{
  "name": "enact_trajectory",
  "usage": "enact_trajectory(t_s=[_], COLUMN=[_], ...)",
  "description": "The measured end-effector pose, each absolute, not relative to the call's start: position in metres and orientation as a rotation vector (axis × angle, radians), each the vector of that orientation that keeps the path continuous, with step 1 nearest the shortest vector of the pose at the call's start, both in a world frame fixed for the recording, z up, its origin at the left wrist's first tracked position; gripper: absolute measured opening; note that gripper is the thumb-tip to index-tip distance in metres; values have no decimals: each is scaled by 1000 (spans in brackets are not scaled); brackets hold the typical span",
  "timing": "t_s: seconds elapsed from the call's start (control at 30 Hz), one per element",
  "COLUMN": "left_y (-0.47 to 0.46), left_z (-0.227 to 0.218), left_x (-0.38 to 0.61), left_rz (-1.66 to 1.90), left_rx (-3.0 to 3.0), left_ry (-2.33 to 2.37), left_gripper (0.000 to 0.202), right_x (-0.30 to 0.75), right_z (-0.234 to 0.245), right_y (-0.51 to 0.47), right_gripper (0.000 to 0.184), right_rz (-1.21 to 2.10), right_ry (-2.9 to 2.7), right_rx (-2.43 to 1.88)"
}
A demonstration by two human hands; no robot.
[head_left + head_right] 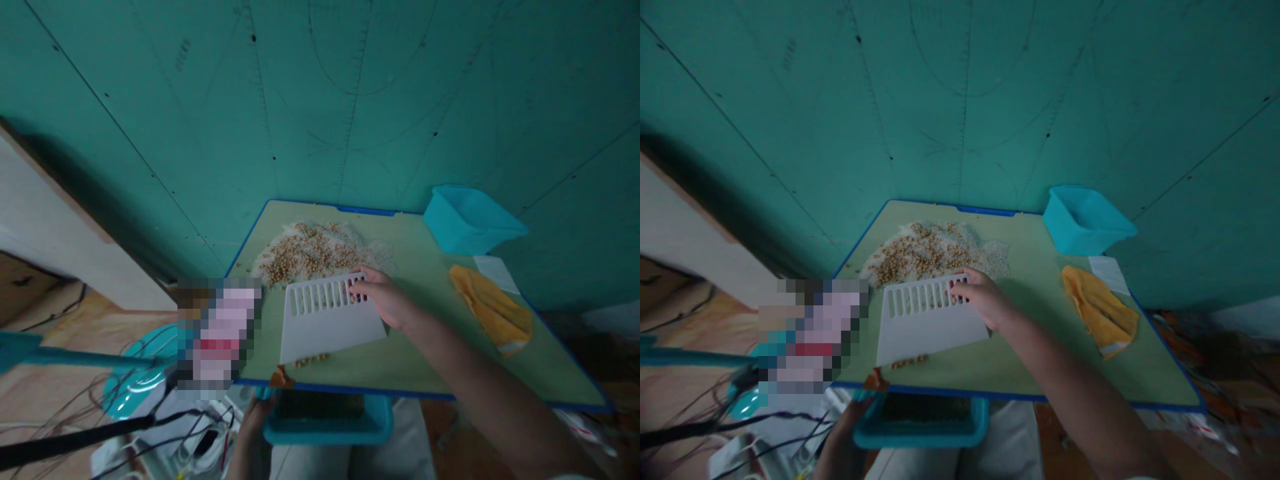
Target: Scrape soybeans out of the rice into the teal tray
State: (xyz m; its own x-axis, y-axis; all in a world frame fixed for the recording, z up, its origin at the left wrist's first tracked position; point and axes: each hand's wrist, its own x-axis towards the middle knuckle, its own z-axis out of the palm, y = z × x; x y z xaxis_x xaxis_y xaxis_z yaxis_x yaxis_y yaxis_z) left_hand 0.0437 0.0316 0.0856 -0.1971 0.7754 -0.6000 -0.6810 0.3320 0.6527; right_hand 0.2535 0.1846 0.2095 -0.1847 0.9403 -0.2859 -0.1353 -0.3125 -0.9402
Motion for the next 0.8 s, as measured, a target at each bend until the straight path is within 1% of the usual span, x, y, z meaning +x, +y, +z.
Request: enact_trajectory(t_s=[0.03,0.13,0.3,0.43,0.67,0.8], left_y=[28,21,22,23,17,16], left_z=[92,99,102,108,98,100], left_x=[45,45,50,55,52,51], left_rz=[1286,1290,1287,1247,1211,1209], left_rx=[148,96,98,139,123,134], left_ry=[1090,1028,1055,1144,1136,1136], left_gripper=[32,33,30,37,39,41], right_x=[253,255,266,274,286,291], right_z=[209,209,204,199,196,199], right_y=[184,181,167,151,123,114], right_gripper=[22,21,18,20,19,19], right_rz=[1632,1612,1554,1518,1466,1418], right_ry=[-1042,-1051,-1017,-959,-930,-963], right_rx=[-1215,-1227,-1313,-1378,-1400,-1385])
